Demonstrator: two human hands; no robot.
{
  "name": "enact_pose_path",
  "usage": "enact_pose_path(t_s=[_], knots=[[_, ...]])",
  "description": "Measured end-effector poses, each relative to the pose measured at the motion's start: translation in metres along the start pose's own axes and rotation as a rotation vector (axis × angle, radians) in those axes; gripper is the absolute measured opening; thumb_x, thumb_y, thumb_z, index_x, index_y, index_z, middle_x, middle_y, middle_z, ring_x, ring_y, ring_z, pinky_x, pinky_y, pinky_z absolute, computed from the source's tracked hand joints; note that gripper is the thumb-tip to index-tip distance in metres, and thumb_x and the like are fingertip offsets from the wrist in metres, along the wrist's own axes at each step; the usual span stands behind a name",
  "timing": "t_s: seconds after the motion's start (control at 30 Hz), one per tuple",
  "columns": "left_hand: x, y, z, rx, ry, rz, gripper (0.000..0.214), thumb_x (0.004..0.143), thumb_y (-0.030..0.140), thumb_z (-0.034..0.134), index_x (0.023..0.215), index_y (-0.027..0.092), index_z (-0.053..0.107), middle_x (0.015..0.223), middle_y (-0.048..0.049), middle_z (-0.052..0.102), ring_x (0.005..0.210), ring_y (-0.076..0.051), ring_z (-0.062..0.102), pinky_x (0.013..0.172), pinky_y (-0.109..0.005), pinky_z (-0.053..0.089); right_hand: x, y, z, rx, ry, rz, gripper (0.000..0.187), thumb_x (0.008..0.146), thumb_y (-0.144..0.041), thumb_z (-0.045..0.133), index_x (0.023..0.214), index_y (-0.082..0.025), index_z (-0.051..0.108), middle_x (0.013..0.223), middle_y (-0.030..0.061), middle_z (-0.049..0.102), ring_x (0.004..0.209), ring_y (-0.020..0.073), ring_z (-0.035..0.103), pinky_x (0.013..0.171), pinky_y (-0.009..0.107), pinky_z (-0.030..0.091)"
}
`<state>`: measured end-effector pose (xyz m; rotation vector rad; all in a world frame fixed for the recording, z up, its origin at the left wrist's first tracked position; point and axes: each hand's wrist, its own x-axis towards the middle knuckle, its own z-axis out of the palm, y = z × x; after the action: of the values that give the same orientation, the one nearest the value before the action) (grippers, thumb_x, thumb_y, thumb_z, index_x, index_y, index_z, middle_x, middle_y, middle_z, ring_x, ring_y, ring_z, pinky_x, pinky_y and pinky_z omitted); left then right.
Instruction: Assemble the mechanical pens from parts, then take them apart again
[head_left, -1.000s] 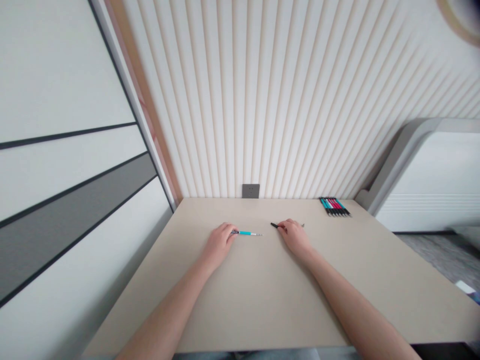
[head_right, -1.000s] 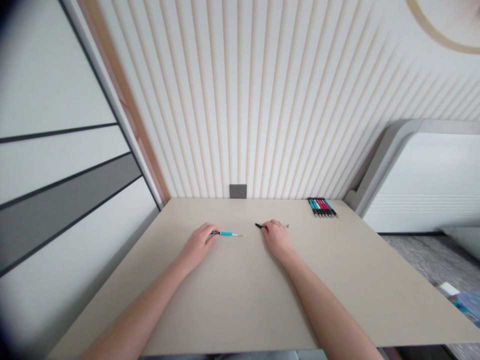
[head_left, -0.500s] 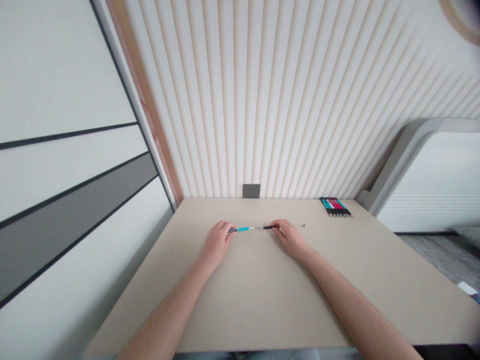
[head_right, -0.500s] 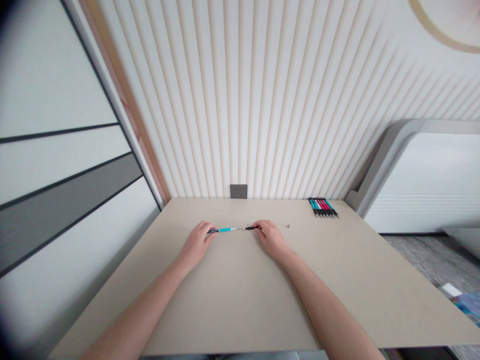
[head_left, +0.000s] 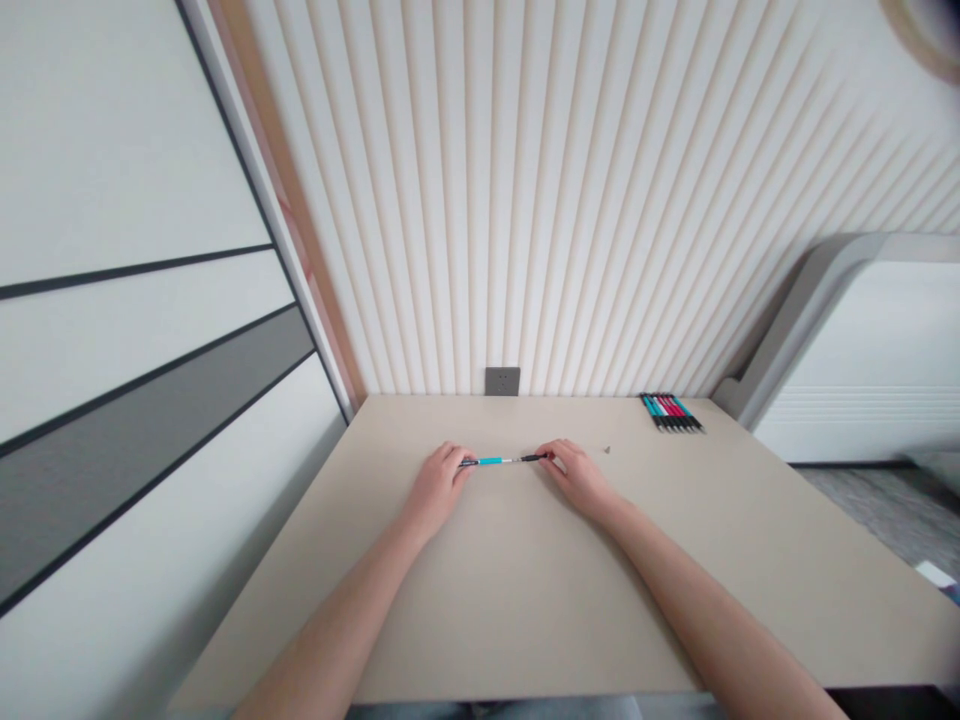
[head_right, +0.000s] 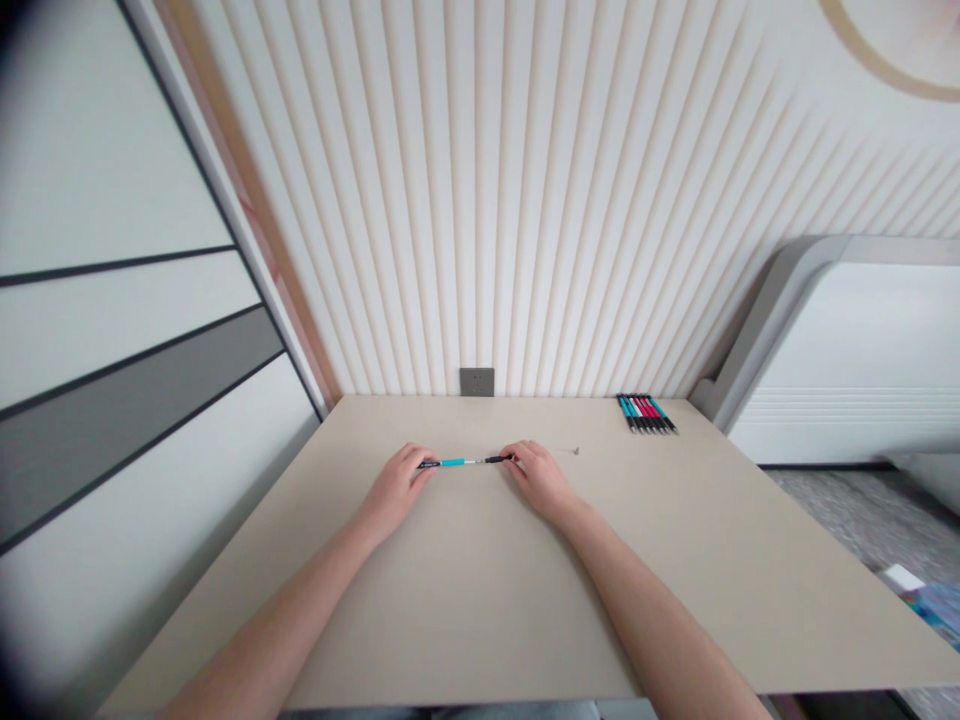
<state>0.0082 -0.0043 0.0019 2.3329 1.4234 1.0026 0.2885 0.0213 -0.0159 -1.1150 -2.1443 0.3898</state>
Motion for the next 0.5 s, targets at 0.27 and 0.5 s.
enact_pose_path(t_s=[0.27,0.5], knots=[[-0.002,0.002,0.002,-0.085,-0.079,0.053,0.012,0.092,0.02,0.053,0.099,0.021,0.063,0.098,-0.0043,0.061,0.094,-0.019,0.059,0.086,-0.034,0.048,-0.001,-0.015,0.004,0.12,-0.005,-0.05,0.021,0.096,-0.033,0.048,0.103,-0.021,0.065,0.093,0.0071,0.066,0.09,0.0202,0.061,0.084,0.036,0.05],[-0.003,0.002,0.004,-0.109,-0.085,0.051,0.012,0.092,0.019,0.053,0.098,0.022,0.062,0.097,-0.0038,0.061,0.094,-0.019,0.059,0.086,-0.032,0.048,0.0,-0.029,-0.001,0.162,-0.043,-0.136,0.024,0.098,-0.032,0.047,0.11,-0.023,0.066,0.101,0.0077,0.068,0.096,0.0203,0.061,0.089,0.037,0.048]])
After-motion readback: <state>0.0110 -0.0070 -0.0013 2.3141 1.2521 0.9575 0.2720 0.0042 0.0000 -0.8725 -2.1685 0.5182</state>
